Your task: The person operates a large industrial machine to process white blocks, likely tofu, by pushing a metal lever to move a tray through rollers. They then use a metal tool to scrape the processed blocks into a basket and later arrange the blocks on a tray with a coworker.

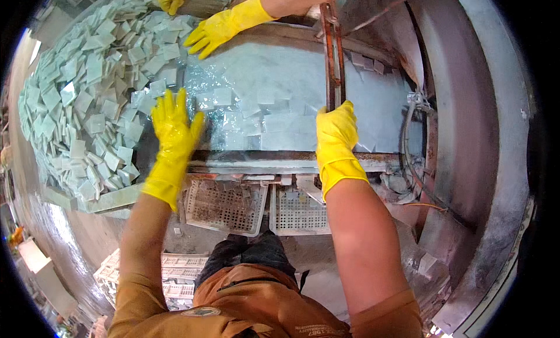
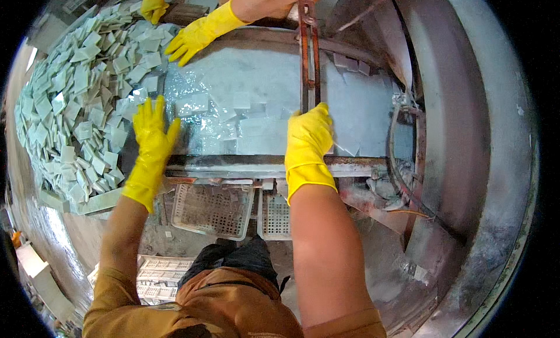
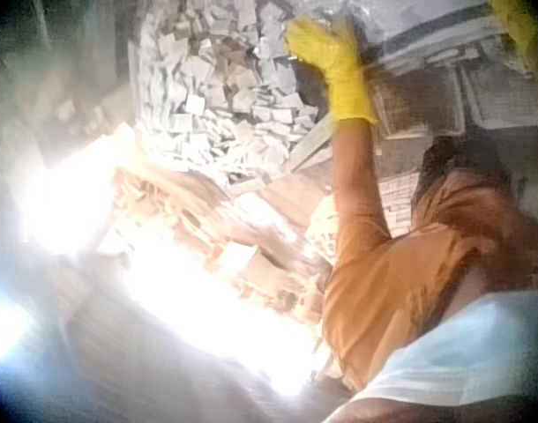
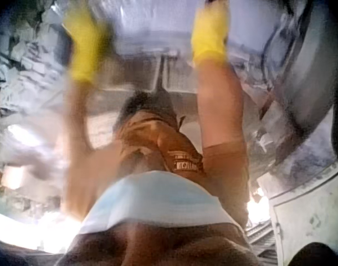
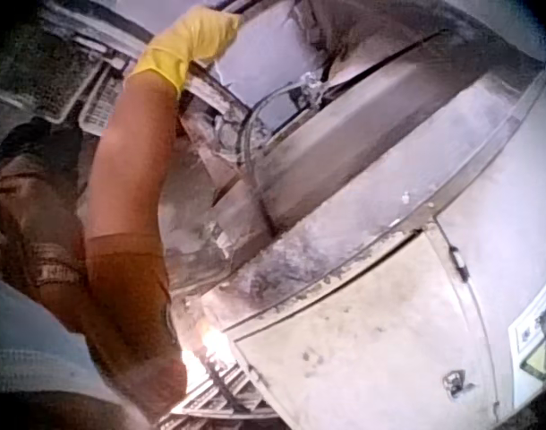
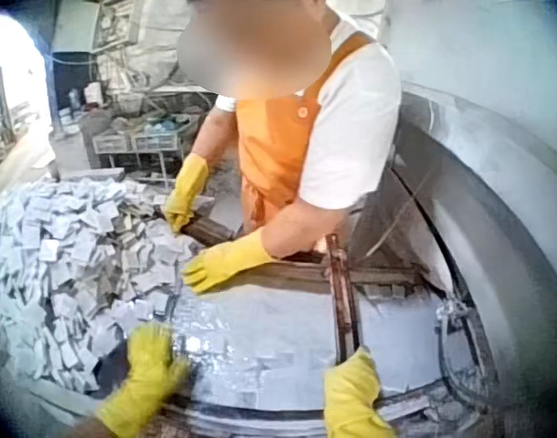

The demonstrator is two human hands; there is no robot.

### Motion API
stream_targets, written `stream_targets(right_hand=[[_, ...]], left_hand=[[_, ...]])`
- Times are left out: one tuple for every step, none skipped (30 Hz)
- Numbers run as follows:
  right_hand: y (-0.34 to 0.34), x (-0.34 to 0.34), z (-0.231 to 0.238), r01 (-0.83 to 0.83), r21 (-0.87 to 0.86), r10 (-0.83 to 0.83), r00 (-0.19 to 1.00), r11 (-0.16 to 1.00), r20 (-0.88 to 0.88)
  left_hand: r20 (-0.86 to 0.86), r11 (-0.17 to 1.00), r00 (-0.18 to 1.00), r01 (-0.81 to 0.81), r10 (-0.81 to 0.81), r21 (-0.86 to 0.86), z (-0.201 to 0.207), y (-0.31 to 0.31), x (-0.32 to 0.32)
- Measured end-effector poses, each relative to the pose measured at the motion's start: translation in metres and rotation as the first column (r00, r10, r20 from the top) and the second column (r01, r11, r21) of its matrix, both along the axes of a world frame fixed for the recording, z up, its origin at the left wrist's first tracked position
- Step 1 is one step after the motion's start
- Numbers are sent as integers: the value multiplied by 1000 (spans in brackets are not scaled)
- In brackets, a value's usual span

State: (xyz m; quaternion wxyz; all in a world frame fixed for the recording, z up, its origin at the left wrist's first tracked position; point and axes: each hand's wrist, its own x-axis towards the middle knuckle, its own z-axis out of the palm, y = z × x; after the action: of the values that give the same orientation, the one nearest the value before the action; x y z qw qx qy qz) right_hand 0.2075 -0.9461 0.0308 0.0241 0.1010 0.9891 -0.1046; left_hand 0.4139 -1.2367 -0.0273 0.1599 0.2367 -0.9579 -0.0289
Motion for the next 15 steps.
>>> stream_targets(right_hand=[[0, 0, 1, -10, 3, 10, 1000, 1000, -7], [-1, 1, 3, -27, -1, 27, 1000, 1000, -14], [-3, 2, 5, -39, -2, 39, 999, 999, -23], [-6, 4, 12, -21, -40, 22, 999, 999, 24], [-3, 3, 11, -22, -28, 23, 999, 999, 32], [-2, 1, 9, -25, -18, 26, 999, 1000, 39], [-2, 0, 5, -31, -10, 31, 998, 999, 49], [-1, 1, 9, -19, -15, 20, 998, 1000, 53], [0, 0, 13, -13, -9, 13, 999, 1000, 50], [-2, 1, 11, -19, -18, 20, 998, 1000, 58], [0, 1, 12, -13, -16, 13, 998, 1000, 58], [0, 1, 11, -15, -23, 16, 998, 1000, 58], [0, 1, 11, -18, -33, 20, 998, 999, 58], [2, 0, 12, -16, -35, 18, 999, 999, 50], [2, 0, 11, -25, -29, 26, 999, 999, 36]], left_hand=[[27, 997, 1000, -5, 7, -77, -2, -31, -1], [111, 996, 993, -39, 47, -76, -11, -61, 3], [195, 995, 975, -103, 104, -19, -13, -76, 4], [239, 993, 964, -107, 116, -49, -10, -73, -1], [281, 990, 951, -112, 130, -81, -7, -67, -4], [261, 991, 958, -103, 121, -81, -11, -57, -5], [244, 992, 963, -97, 115, -85, -17, -45, -1], [183, 996, 980, -61, 73, -68, -21, -31, 4], [135, 998, 989, -61, 63, -16, -27, -18, 8], [148, 996, 985, -92, 93, -14, -30, -5, 17], [154, 994, 982, -110, 109, 0, -33, 10, 20], [166, 993, 979, -120, 116, 11, -33, 22, 20], [178, 991, 976, -130, 124, 20, -30, 34, 19], [233, 986, 959, -168, 164, -1, -30, 50, 15], [244, 986, 958, -164, 154, 20, -36, 61, 14]])
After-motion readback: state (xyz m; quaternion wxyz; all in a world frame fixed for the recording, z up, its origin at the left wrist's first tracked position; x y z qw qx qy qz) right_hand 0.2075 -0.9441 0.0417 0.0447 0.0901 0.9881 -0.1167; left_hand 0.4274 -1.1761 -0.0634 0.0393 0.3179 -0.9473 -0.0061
